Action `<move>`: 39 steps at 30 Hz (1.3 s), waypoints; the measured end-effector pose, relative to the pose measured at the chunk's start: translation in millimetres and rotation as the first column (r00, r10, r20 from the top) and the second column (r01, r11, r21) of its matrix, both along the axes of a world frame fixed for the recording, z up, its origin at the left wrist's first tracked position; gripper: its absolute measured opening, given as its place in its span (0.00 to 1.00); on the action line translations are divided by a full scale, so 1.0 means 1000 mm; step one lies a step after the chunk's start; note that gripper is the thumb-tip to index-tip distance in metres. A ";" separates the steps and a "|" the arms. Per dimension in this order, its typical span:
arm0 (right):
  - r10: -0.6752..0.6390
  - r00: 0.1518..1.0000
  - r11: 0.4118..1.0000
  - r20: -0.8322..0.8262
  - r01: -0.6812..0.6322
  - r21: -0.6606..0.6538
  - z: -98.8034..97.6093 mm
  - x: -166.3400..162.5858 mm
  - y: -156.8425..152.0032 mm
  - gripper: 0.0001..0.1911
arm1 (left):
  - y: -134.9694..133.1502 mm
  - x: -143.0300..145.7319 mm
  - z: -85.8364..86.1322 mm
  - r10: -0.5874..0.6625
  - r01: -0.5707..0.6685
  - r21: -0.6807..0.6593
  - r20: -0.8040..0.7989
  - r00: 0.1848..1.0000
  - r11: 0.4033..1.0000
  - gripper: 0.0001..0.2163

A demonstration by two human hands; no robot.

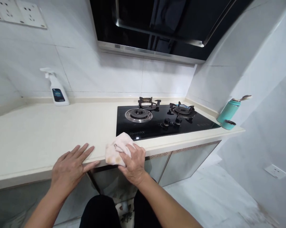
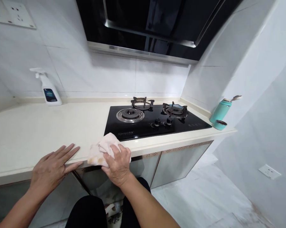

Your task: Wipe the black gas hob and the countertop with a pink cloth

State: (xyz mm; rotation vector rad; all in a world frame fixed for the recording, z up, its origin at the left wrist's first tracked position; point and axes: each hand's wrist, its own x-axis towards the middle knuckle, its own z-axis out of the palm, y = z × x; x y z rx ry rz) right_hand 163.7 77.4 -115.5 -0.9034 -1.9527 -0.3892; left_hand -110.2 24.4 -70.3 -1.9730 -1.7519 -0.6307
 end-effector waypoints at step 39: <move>-0.203 0.974 0.976 -0.099 0.193 -0.099 0.022 0.027 0.002 0.22 | 0.012 -0.006 -0.014 -0.042 0.034 0.096 0.083 0.996 0.995 0.28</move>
